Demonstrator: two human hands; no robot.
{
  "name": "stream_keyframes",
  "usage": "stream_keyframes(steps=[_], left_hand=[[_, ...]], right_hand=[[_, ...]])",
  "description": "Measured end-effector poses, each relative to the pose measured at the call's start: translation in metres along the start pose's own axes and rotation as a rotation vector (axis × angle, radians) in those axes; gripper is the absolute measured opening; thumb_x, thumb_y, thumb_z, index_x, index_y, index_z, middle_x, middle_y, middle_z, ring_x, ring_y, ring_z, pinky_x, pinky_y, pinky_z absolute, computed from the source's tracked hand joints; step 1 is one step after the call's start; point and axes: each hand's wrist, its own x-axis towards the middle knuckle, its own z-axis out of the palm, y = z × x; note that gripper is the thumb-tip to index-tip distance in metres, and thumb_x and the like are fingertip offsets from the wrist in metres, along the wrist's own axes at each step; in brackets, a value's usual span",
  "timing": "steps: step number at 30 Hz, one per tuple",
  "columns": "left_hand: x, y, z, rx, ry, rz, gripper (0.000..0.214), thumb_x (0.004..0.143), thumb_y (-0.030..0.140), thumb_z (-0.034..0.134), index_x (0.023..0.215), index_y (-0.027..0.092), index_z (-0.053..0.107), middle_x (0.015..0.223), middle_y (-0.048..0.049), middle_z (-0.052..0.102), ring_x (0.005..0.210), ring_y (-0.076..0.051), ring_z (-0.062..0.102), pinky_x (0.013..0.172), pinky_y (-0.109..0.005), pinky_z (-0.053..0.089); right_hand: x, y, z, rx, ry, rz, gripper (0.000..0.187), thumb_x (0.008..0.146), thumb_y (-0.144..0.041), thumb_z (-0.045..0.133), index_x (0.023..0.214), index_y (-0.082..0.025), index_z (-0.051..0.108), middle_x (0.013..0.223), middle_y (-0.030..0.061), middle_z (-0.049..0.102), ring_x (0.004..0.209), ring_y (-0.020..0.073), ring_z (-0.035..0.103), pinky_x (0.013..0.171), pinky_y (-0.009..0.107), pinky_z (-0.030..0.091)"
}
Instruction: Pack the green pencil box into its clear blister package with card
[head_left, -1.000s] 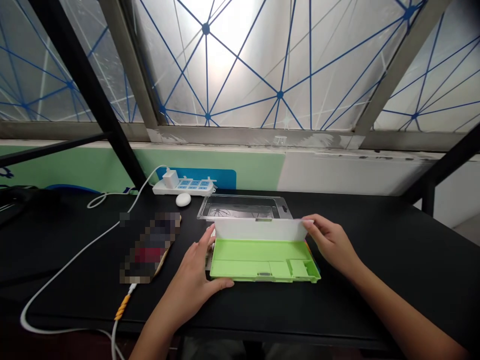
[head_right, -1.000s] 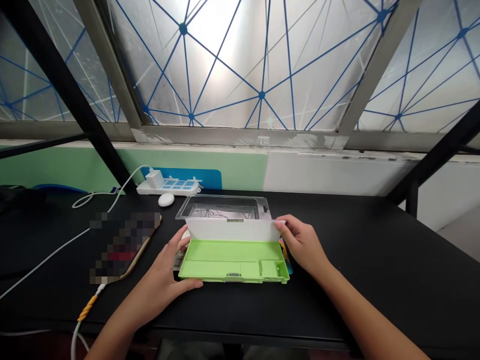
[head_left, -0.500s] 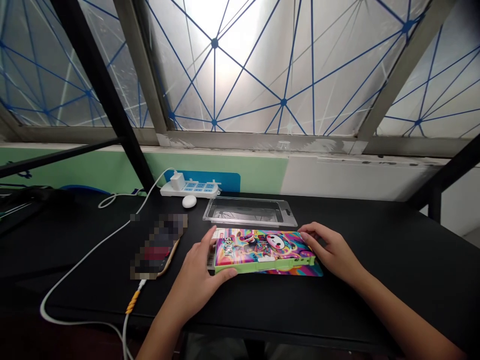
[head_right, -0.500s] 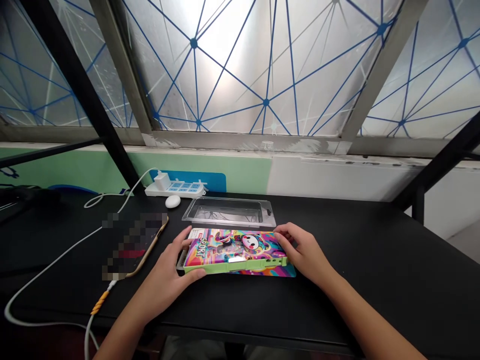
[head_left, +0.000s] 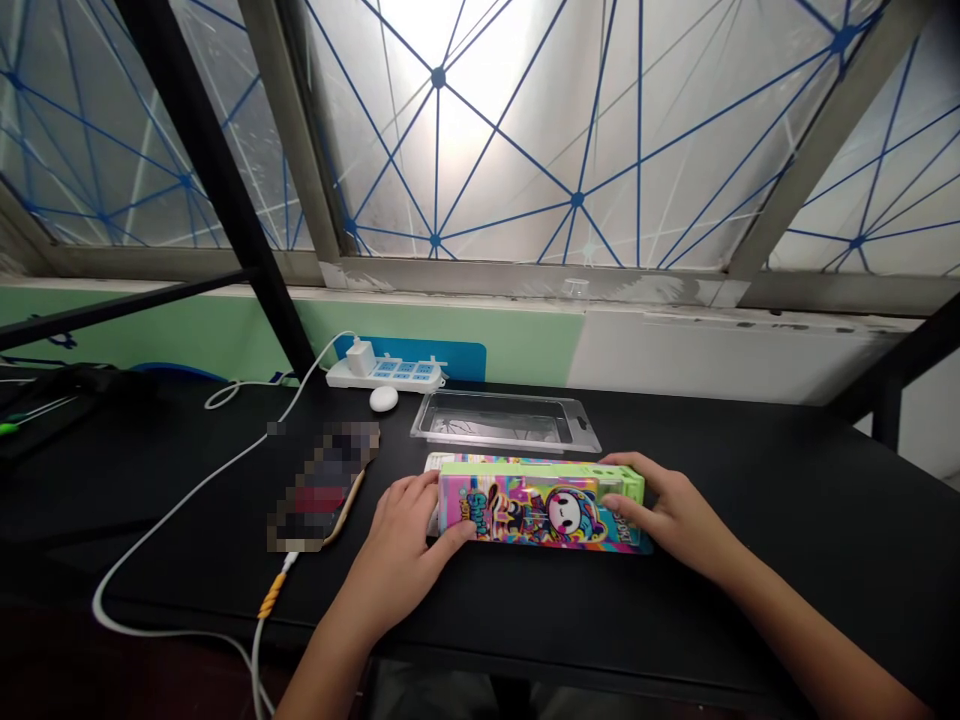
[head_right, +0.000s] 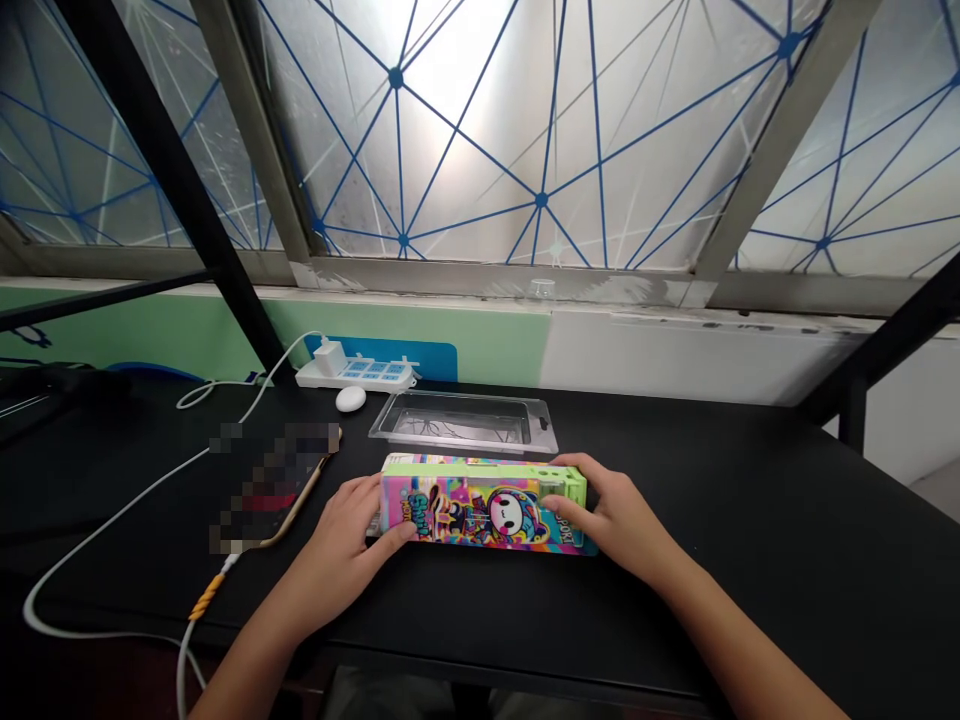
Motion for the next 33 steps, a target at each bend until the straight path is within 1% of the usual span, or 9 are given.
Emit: stream_keyframes(steps=[2,5,9,13,16,20,23,28,33], left_hand=[[0.001,0.000,0.000,0.005,0.008,0.000,0.038,0.095,0.053,0.052,0.121,0.028,0.064,0.139,-0.0059,0.056,0.133,-0.030,0.044,0.111,-0.049,0.036],[0.001,-0.001,0.002,0.008,0.037,-0.015,0.046,0.093,0.055,0.054,0.129,0.026,0.059,0.140,-0.0084,0.056,0.133,-0.031,0.045,0.109,-0.048,0.038],[0.001,-0.002,0.005,0.043,0.053,-0.015,0.062,0.094,0.057,0.052,0.145,0.023,0.046,0.143,-0.0107,0.054,0.135,-0.031,0.045,0.111,-0.047,0.036],[-0.001,-0.001,0.005,0.097,-0.002,0.024,0.070,0.096,0.059,0.048,0.155,0.024,0.032,0.152,-0.0103,0.047,0.142,-0.031,0.039,0.118,-0.050,0.025],[-0.002,-0.002,0.006,0.098,-0.028,0.055,0.076,0.096,0.057,0.048,0.159,0.025,0.021,0.158,-0.0096,0.040,0.146,-0.028,0.035,0.121,-0.049,0.020],[-0.002,-0.006,0.007,0.074,-0.008,0.072,0.079,0.096,0.054,0.051,0.160,0.028,0.013,0.161,-0.0076,0.034,0.146,-0.025,0.036,0.122,-0.047,0.018],[-0.002,-0.006,0.008,0.058,-0.002,0.082,0.080,0.096,0.052,0.052,0.160,0.030,0.009,0.161,-0.0072,0.034,0.146,-0.025,0.036,0.121,-0.048,0.019],[-0.002,0.000,0.004,0.051,-0.020,0.096,0.077,0.097,0.047,0.052,0.159,0.036,0.008,0.161,-0.0058,0.035,0.145,-0.025,0.038,0.119,-0.052,0.022],[-0.003,0.005,0.003,0.002,-0.021,0.092,0.086,0.098,0.045,0.051,0.159,0.034,-0.008,0.157,-0.0070,0.042,0.142,-0.024,0.042,0.119,-0.054,0.020]], right_hand=[[0.001,-0.001,0.000,-0.007,0.003,0.042,0.047,0.092,-0.057,0.053,0.127,-0.026,0.051,0.085,0.0018,0.071,0.058,0.0196,0.061,0.052,0.033,0.048],[0.004,-0.002,0.002,-0.052,-0.006,0.012,0.039,0.096,-0.055,0.047,0.121,-0.026,0.056,0.095,0.0049,0.071,0.076,0.0225,0.066,0.062,0.034,0.050],[0.009,0.000,0.004,-0.211,0.071,-0.144,0.032,0.099,-0.048,0.045,0.111,-0.024,0.063,0.109,0.0089,0.067,0.099,0.0255,0.063,0.082,0.039,0.049],[0.014,-0.005,0.004,-0.467,0.099,-0.304,0.028,0.102,-0.038,0.042,0.111,-0.023,0.064,0.109,0.0094,0.068,0.098,0.0261,0.062,0.086,0.043,0.045],[0.020,-0.023,0.009,-0.597,0.056,-0.380,0.025,0.102,-0.033,0.044,0.110,-0.022,0.065,0.106,0.0084,0.070,0.097,0.0268,0.063,0.089,0.045,0.043],[0.031,-0.057,0.031,-0.555,-0.012,-0.365,0.027,0.101,-0.035,0.047,0.114,-0.019,0.064,0.108,0.0100,0.070,0.099,0.0272,0.064,0.084,0.041,0.046],[0.042,-0.074,0.054,-0.466,0.014,-0.320,0.026,0.102,-0.027,0.043,0.111,-0.017,0.064,0.104,0.0103,0.070,0.096,0.0257,0.064,0.083,0.039,0.047],[0.051,-0.081,0.071,-0.465,0.097,-0.293,0.025,0.101,-0.020,0.040,0.094,-0.016,0.064,0.093,0.0105,0.066,0.088,0.0255,0.062,0.080,0.038,0.048],[0.053,-0.081,0.073,-0.509,0.257,-0.341,0.022,0.100,-0.016,0.039,0.096,-0.015,0.061,0.092,0.0119,0.063,0.086,0.0261,0.059,0.078,0.039,0.048]])
